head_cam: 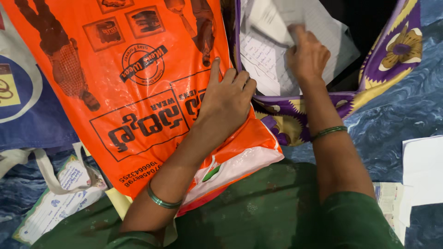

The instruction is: The person sits on the floor and transfers books, notebooks, and papers from a purple patterned bag into a yellow tote bag. They handle each item individually, placing them into the tote and occasionally flipping through pages.

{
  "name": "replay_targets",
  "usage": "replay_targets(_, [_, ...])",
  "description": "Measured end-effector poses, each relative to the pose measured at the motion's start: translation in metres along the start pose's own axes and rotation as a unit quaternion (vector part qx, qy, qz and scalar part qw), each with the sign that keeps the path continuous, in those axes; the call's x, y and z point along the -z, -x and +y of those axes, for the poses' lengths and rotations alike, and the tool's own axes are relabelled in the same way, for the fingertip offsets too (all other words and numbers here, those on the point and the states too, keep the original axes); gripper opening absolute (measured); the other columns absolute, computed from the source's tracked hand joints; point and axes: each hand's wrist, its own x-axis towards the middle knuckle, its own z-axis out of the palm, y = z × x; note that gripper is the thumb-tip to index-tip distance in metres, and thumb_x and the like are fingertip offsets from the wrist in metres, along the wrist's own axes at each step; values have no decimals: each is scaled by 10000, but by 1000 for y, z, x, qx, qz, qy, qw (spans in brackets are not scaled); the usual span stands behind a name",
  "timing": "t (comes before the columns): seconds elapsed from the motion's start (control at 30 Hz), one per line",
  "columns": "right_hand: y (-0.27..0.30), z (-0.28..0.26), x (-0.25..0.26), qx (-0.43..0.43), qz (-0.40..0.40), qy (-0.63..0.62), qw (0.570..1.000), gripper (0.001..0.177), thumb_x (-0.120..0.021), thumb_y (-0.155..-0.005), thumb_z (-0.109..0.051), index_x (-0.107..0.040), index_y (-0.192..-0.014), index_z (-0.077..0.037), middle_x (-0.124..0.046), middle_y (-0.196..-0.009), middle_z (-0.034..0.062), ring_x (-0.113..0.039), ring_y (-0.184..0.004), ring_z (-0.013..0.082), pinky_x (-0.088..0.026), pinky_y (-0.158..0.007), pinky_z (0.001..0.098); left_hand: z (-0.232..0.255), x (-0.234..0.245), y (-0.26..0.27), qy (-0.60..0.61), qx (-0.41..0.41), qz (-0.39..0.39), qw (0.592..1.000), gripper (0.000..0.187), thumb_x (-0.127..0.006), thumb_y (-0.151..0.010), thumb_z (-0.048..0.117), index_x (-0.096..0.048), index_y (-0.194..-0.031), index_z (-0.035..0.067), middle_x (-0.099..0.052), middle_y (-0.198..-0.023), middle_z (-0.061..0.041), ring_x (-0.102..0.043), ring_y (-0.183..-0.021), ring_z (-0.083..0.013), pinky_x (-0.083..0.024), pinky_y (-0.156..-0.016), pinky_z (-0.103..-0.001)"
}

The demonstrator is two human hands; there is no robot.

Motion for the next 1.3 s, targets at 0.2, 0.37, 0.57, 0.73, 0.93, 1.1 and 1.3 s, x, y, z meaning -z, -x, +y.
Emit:
replay_targets(0.2, [-5,-9,23,12,-58,-3,998,503,-695,-883,15,-633,-1302,-257,-605,-1196,159,-707,-778,296,-593,-635,406,1,-1,0,-6,0,4,1000,243,-567,-896,159,-650,-1094,45,-645,-1122,-127,-590,-1101,-318,-254,-1159,-639])
replay_targets(0.37, [1,-8,-2,20,-119,85,989,536,-741,-926,-70,-570,-1346,-354,-588,-1221,98,-722,-812,294,-609,-705,435,-1,-2,-3,5,4,-7,1000,224,-561,-895,157,-643,-1075,51,-643,-1100,-128,-591,-1087,-322,-243,-1150,-655])
replay_targets(0.57, [0,-2,-5,-9,-92,65,994,806,-817,-794,-55,-456,-1491,-240,-584,-1240,144,-721,-801,321,-592,-679,482,0,-1,0,6,4,-1,1000,223,-564,-891,143,-642,-1082,58,-641,-1094,-122,-595,-1097,-323,-257,-1154,-652])
replay_targets(0.73, [-2,-1,-7,-40,-52,15,998,1007,-789,-782,17,-297,-1631,-208,-625,-1185,188,-711,-765,344,-603,-700,473,1,-1,-2,9,4,-5,1000,229,-569,-876,140,-647,-1075,58,-643,-1095,-121,-596,-1092,-320,-257,-1148,-656])
replay_targets(0.93, [-1,3,-5,-72,-74,-51,993,502,-755,-934,-114,-580,-1401,-165,-750,-922,166,-731,-790,326,-581,-760,479,0,0,-1,9,1,2,1000,247,-580,-879,143,-648,-1098,49,-640,-1106,-127,-591,-1095,-324,-259,-1147,-654])
replay_targets(1.1, [-4,2,29,-81,-55,-22,995,301,-676,-982,-114,-736,-1275,-145,-725,-813,183,-714,-700,365,-567,-674,488,-3,0,-1,28,-3,28,999,295,-618,-833,168,-653,-1098,43,-637,-1081,-138,-596,-1074,-330,-266,-1106,-651])
replay_targets(1.3, [8,-21,124,2,17,8,1000,277,-691,-957,-138,-743,-1229,-161,-700,-771,201,-688,-696,413,-534,-625,512,0,10,1,62,13,48,997,194,-656,-886,159,-655,-1079,146,-664,-1048,-86,-638,-1044,-294,-319,-1094,-595])
